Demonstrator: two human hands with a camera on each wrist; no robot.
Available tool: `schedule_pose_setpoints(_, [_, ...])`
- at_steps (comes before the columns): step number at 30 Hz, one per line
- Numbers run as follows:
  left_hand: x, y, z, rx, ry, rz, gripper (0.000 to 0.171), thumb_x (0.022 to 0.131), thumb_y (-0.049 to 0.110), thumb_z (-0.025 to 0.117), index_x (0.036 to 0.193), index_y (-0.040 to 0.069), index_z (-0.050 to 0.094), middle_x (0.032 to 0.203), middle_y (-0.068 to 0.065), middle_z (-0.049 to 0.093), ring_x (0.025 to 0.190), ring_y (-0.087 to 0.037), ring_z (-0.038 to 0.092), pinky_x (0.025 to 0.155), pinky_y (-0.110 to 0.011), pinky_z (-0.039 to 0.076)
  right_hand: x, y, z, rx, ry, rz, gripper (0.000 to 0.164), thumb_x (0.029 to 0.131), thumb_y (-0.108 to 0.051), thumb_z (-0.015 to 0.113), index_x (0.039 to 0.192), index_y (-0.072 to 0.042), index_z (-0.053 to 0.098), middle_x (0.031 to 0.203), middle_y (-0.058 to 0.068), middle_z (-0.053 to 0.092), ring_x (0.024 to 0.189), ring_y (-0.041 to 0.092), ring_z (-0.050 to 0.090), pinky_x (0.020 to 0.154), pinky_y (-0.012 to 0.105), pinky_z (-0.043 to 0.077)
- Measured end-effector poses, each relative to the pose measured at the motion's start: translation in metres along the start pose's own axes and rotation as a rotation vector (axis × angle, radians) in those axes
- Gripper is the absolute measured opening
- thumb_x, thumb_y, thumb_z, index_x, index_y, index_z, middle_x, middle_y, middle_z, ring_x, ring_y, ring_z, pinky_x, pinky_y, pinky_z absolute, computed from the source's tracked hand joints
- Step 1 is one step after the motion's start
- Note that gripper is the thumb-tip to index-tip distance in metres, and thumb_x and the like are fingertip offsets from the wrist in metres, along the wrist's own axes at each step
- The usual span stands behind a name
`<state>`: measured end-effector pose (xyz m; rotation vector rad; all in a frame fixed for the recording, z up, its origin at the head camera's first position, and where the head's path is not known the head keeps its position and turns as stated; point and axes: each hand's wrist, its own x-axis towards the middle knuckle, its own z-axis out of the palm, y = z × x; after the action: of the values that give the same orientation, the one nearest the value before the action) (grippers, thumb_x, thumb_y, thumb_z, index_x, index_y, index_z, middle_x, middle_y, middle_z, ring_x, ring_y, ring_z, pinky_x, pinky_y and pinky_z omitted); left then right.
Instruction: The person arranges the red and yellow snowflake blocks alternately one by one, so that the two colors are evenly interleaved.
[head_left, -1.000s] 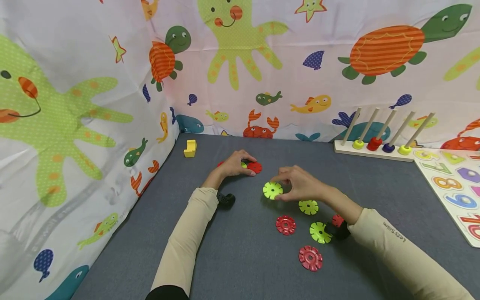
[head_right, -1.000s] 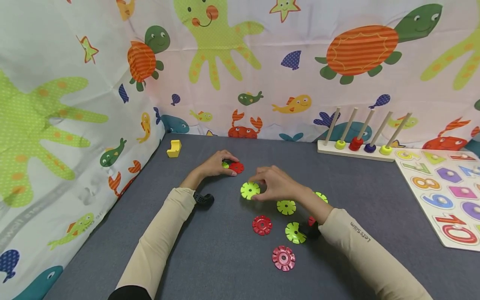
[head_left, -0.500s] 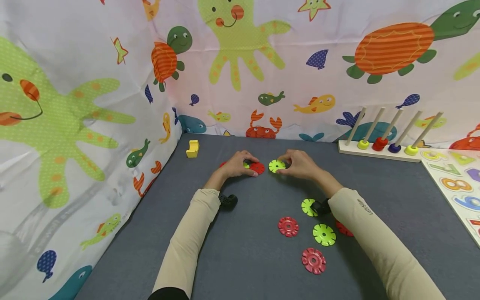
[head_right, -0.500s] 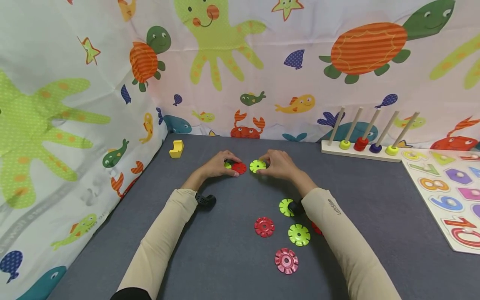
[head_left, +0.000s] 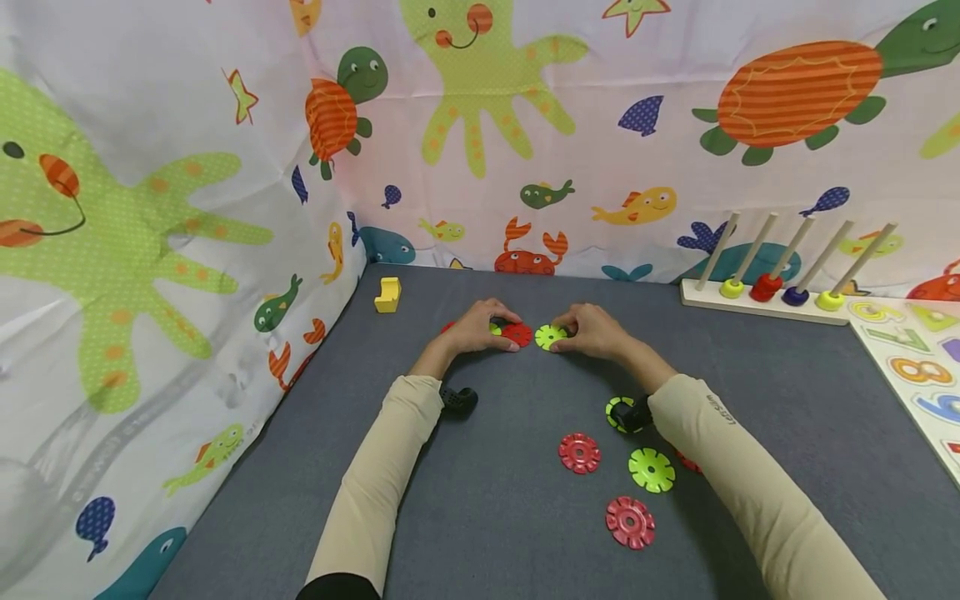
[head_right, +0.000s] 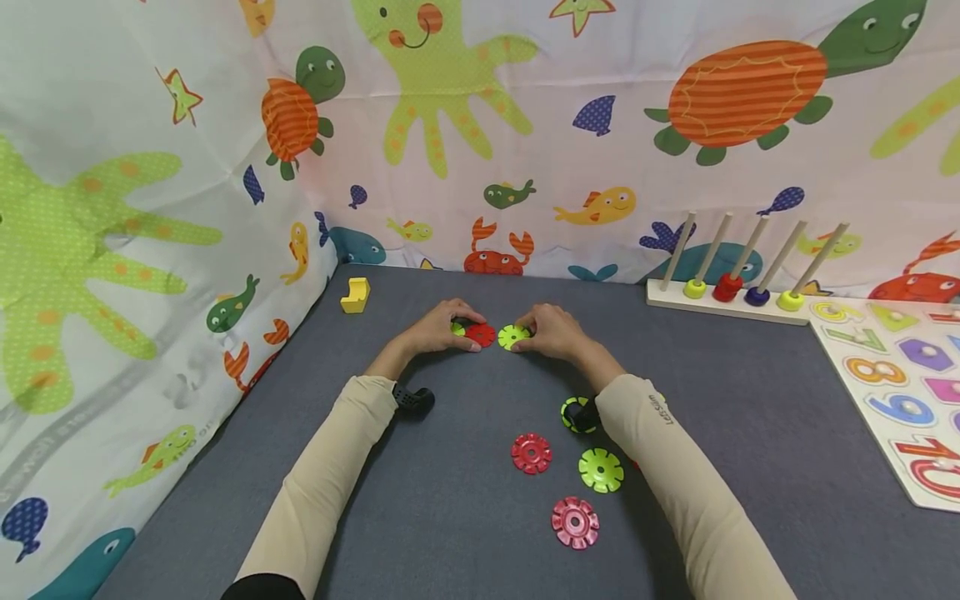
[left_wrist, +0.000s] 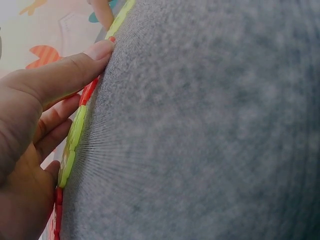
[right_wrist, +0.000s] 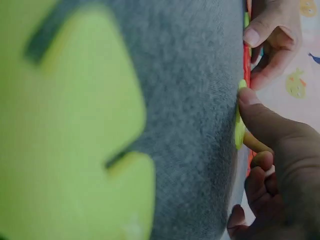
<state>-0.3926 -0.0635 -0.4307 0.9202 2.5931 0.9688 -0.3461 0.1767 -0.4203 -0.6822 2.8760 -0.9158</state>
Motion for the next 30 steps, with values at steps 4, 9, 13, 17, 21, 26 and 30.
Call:
schedule_pose_setpoints(4, [0.000,0.001,0.000,-0.003,0.006,0.012,0.046,0.072,0.022,0.079,0.113,0.010,0.066,0.115,-0.010,0.053,0.111,-0.023,0.045,0.101,-0.039,0.034,-0.001,0.001,0.003,0.073,0.016,0.037,0.046,0.075,-0.022,0.076,0.115,-0.002,0.065,0.070,0.005,0.046,0.065,0.017,0.036,0.059,0.028,0.026])
schedule_pose_setpoints(9, [0.000,0.002,-0.001,0.001,0.004,0.028,0.046,0.072,0.021,0.079,0.114,0.009,0.066,0.114,-0.011,0.054,0.109,-0.023,0.047,0.100,-0.039,0.035,-0.002,0.000,0.006,0.100,0.017,0.081,0.048,0.076,-0.025,0.075,0.118,-0.005,0.063,0.066,0.003,0.044,0.062,0.015,0.034,0.057,0.027,0.025])
schedule_pose_setpoints(13, [0.000,0.003,-0.001,0.002,-0.001,0.018,0.046,0.072,0.022,0.079,0.114,0.009,0.065,0.115,-0.010,0.053,0.110,-0.023,0.046,0.100,-0.039,0.035,-0.002,-0.002,0.006,0.114,0.013,0.103,0.050,0.076,-0.026,0.075,0.121,-0.007,0.062,0.062,0.000,0.038,0.058,0.014,0.030,0.055,0.027,0.024])
schedule_pose_setpoints(17, [0.000,0.004,0.000,0.002,-0.010,0.002,0.046,0.073,0.022,0.079,0.115,0.010,0.065,0.115,-0.010,0.052,0.111,-0.023,0.045,0.101,-0.039,0.034,-0.004,-0.001,0.005,0.137,-0.001,0.117,0.052,0.077,-0.028,0.074,0.124,-0.009,0.060,0.060,-0.002,0.033,0.057,0.013,0.028,0.053,0.027,0.023])
schedule_pose_setpoints(21, [0.000,0.006,0.002,0.001,-0.020,-0.002,0.046,0.073,0.024,0.078,0.115,0.010,0.065,0.116,-0.009,0.052,0.111,-0.023,0.045,0.101,-0.039,0.034,-0.007,0.000,-0.003,0.152,-0.015,0.131,0.051,0.079,-0.030,0.073,0.124,-0.010,0.060,0.056,-0.003,0.033,0.052,0.012,0.029,0.050,0.026,0.025])
schedule_pose_setpoints(26, [0.001,0.009,0.000,-0.003,-0.010,-0.015,0.046,0.073,0.025,0.078,0.115,0.009,0.066,0.117,-0.011,0.053,0.112,-0.024,0.045,0.101,-0.039,0.035,-0.016,-0.007,-0.024,0.151,0.022,0.138,0.051,0.080,-0.028,0.071,0.124,-0.008,0.059,0.054,-0.002,0.033,0.050,0.013,0.029,0.050,0.027,0.027])
schedule_pose_setpoints(30, [0.005,0.006,0.002,0.010,0.016,0.026,0.048,0.073,0.032,0.078,0.114,0.010,0.067,0.115,-0.009,0.055,0.111,-0.022,0.046,0.100,-0.036,0.036,-0.035,-0.019,-0.037,0.113,0.026,0.120,0.050,0.080,-0.030,0.071,0.123,-0.006,0.060,0.058,0.000,0.035,0.056,0.014,0.033,0.053,0.028,0.028])
